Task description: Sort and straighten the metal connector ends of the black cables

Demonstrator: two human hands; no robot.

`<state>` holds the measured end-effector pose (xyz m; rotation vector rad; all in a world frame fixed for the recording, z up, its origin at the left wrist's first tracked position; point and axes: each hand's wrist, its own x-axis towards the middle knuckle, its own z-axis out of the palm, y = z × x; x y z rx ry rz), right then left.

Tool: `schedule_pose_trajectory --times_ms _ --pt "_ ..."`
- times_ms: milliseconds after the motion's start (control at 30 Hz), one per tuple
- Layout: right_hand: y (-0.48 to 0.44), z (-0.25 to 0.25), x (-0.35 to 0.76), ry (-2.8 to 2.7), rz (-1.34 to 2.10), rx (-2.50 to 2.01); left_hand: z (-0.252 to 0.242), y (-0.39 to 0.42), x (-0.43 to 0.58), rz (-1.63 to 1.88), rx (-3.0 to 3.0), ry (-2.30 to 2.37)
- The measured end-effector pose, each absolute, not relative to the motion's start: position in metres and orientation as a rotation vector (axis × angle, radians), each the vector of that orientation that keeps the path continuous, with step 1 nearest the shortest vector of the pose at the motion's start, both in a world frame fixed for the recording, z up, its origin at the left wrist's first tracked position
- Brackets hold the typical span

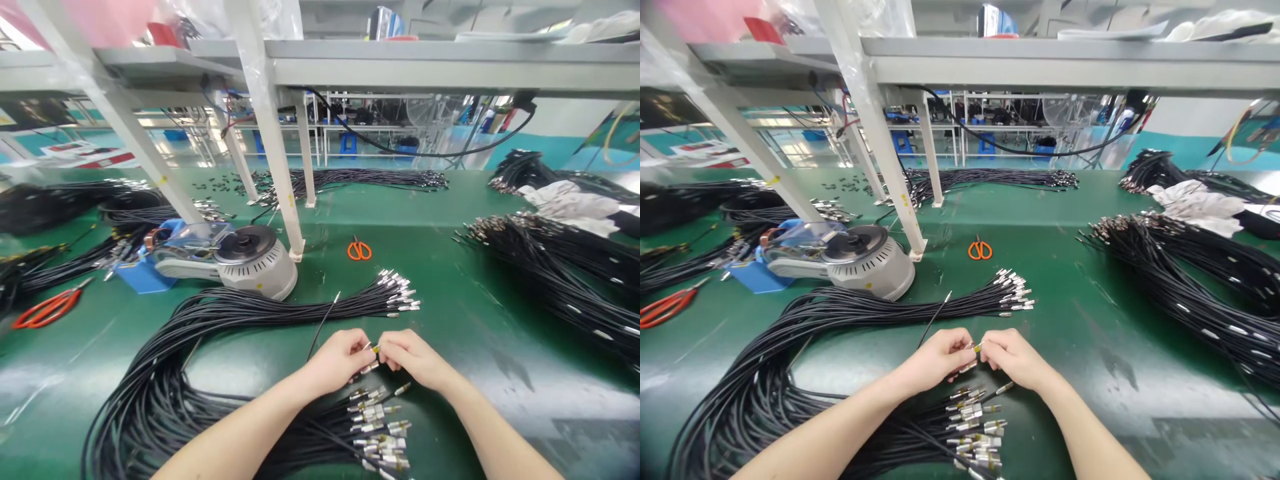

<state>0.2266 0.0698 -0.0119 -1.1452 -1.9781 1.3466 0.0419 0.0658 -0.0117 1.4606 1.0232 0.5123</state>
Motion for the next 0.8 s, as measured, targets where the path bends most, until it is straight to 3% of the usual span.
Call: schedule_pose_trajectory --times_ms 500,800 --pt "0.068 -0.010 0.231 -2.013 1.428 -1.171 -0.013 0.061 0.043 0.464 1.288 1.050" --pt "0.071 -0.015 0.234 -1.969 1.598 -1.145 -0.013 0.058 0.044 0.408 1.607 1.067"
